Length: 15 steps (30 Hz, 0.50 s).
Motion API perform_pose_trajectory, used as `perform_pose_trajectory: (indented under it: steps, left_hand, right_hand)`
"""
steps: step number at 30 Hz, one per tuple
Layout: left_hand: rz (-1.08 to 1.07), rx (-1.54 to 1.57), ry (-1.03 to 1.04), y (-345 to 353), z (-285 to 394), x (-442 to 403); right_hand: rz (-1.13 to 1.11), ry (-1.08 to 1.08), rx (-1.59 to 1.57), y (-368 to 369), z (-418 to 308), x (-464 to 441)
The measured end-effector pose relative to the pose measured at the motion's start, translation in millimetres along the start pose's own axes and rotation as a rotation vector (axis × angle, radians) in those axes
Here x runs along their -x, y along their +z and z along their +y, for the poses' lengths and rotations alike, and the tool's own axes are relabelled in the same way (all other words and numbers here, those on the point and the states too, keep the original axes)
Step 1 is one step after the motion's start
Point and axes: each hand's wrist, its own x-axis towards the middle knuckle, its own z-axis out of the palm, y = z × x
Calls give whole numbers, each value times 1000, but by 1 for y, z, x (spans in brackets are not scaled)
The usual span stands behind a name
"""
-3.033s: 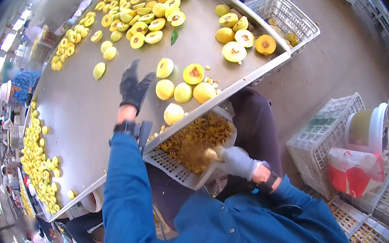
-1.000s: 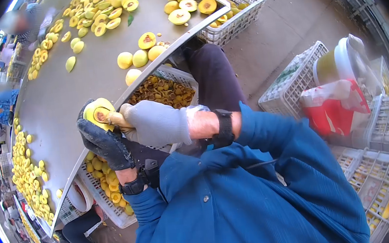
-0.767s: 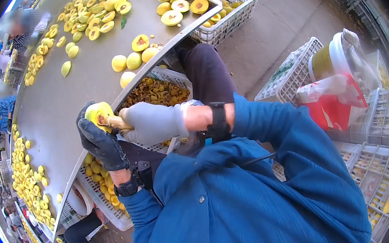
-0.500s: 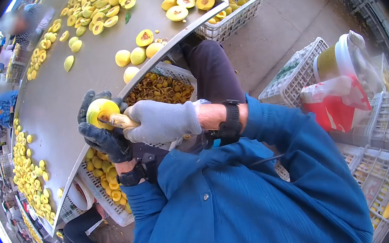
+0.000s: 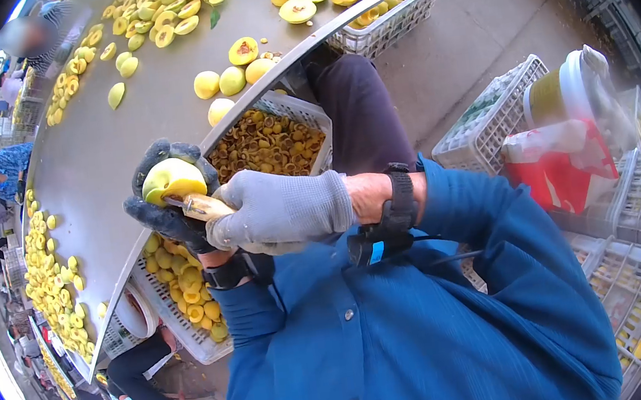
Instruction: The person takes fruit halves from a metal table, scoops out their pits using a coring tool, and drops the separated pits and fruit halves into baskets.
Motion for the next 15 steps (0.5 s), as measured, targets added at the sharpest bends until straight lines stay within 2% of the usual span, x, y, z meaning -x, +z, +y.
perform_pose_trajectory:
  steps: [4, 5, 7, 9, 10, 11, 15]
  left_hand:
    - [73, 84, -36, 6, 0, 1]
    - [99, 103, -63, 6, 1, 2]
    - [-107, -37, 19, -5, -1, 0]
    - [-279, -170, 62, -20, 0, 1]
    - [-256, -167, 52, -23, -2, 1]
    - [-233, -165, 41, -26, -4, 2]
    - [-41, 2, -17, -34, -29, 4]
  right_hand:
    - [-33, 8, -116, 5, -3, 3]
    - [33, -101, -1, 6, 2, 0]
    - [161, -315, 235, 7, 16, -8]
    - [245, -317, 604, 3, 13, 0]
    - [286, -328, 791, 1, 10, 2]
    - [331, -411, 812, 2, 21, -5]
    - [485, -451, 962, 6, 41, -30]
